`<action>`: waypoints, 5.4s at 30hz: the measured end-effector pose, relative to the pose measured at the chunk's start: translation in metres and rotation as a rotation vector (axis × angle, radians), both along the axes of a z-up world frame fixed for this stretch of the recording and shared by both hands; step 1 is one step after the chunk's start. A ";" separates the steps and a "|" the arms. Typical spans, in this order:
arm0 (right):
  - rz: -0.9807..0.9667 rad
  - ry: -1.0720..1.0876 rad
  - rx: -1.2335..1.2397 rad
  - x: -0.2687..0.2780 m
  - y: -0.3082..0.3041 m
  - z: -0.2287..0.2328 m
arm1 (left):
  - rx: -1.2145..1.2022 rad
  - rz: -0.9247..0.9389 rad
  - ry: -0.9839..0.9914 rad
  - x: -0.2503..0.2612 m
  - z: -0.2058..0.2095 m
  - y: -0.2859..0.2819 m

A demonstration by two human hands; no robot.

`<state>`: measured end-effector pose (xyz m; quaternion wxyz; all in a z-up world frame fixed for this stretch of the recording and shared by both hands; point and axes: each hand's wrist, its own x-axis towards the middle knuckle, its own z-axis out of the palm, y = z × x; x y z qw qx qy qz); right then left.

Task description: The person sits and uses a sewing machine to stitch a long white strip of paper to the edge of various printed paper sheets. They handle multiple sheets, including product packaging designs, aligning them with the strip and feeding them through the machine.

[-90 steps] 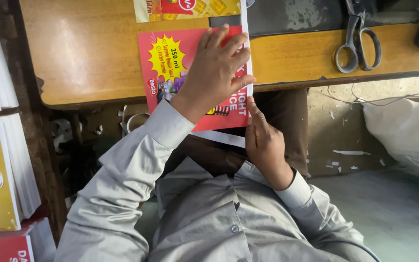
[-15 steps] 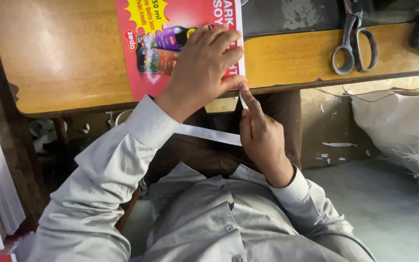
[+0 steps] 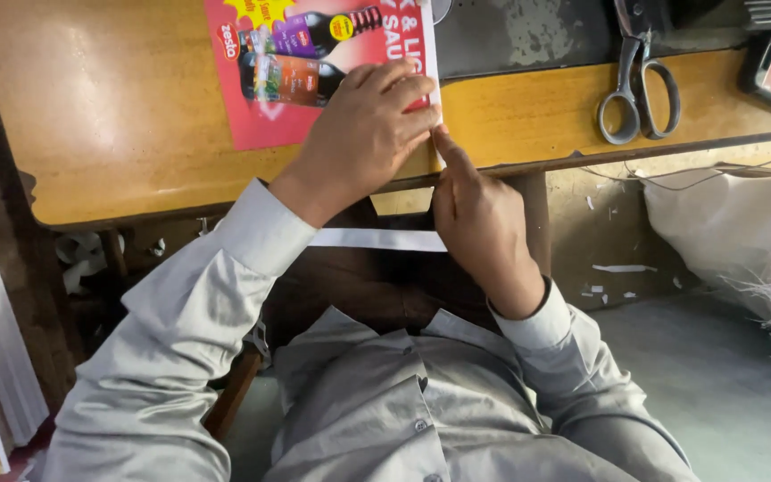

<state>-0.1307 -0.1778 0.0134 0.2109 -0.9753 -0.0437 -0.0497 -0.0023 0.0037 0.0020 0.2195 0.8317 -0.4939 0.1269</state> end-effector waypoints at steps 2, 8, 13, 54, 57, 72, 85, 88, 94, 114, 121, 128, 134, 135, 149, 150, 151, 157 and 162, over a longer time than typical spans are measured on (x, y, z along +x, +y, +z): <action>0.001 -0.025 -0.014 0.006 -0.001 0.000 | 0.019 0.002 0.020 0.000 0.000 0.001; 0.000 -0.017 -0.019 0.032 -0.003 0.000 | -0.028 0.001 0.028 0.022 -0.007 0.001; -0.016 0.046 0.001 0.053 -0.003 0.002 | -0.013 0.020 0.035 0.041 -0.015 -0.001; -0.359 0.335 1.468 -0.006 0.021 0.018 | -0.140 -0.016 -0.055 0.052 0.001 -0.003; -0.415 0.298 1.422 -0.041 0.023 -0.010 | -0.144 -0.025 -0.094 0.053 -0.002 -0.005; -0.132 0.010 0.188 -0.063 0.015 -0.022 | -0.320 0.133 0.166 0.045 -0.021 -0.020; -0.106 -0.097 0.121 -0.066 0.015 -0.030 | -0.054 0.156 0.061 0.005 -0.007 -0.017; -0.073 -0.059 0.149 -0.073 0.011 -0.034 | -0.021 0.172 0.118 -0.020 -0.009 -0.016; -0.078 -0.050 0.211 -0.082 0.008 -0.037 | -0.065 0.238 0.069 -0.046 -0.011 -0.018; -0.061 -0.042 0.175 -0.056 0.014 -0.016 | -0.058 0.261 0.075 -0.010 -0.027 -0.021; -0.082 -0.035 0.194 -0.061 0.011 -0.023 | 0.013 0.217 0.102 -0.011 -0.008 -0.016; -0.072 -0.037 0.217 -0.061 0.011 -0.022 | -0.021 0.170 0.111 -0.028 -0.007 -0.012; -0.068 -0.068 0.215 -0.058 0.012 -0.021 | -0.059 0.196 0.090 -0.024 -0.008 -0.013; -0.073 -0.074 0.206 -0.059 0.012 -0.021 | -0.054 0.191 0.099 -0.024 -0.007 -0.014; -0.077 -0.042 0.198 -0.051 0.014 -0.020 | -0.061 0.189 0.101 -0.016 -0.009 -0.014; -0.077 -0.056 0.191 -0.049 0.014 -0.020 | -0.065 0.191 0.097 -0.016 -0.010 -0.014; -0.079 -0.055 0.190 -0.048 0.013 -0.020 | -0.065 0.190 0.098 -0.015 -0.010 -0.014; -0.028 -0.119 0.194 -0.036 0.007 -0.020 | -0.058 0.175 0.070 -0.006 -0.009 -0.015; -0.042 -0.028 0.102 -0.014 0.005 -0.005 | -0.044 0.183 0.008 0.013 -0.018 -0.017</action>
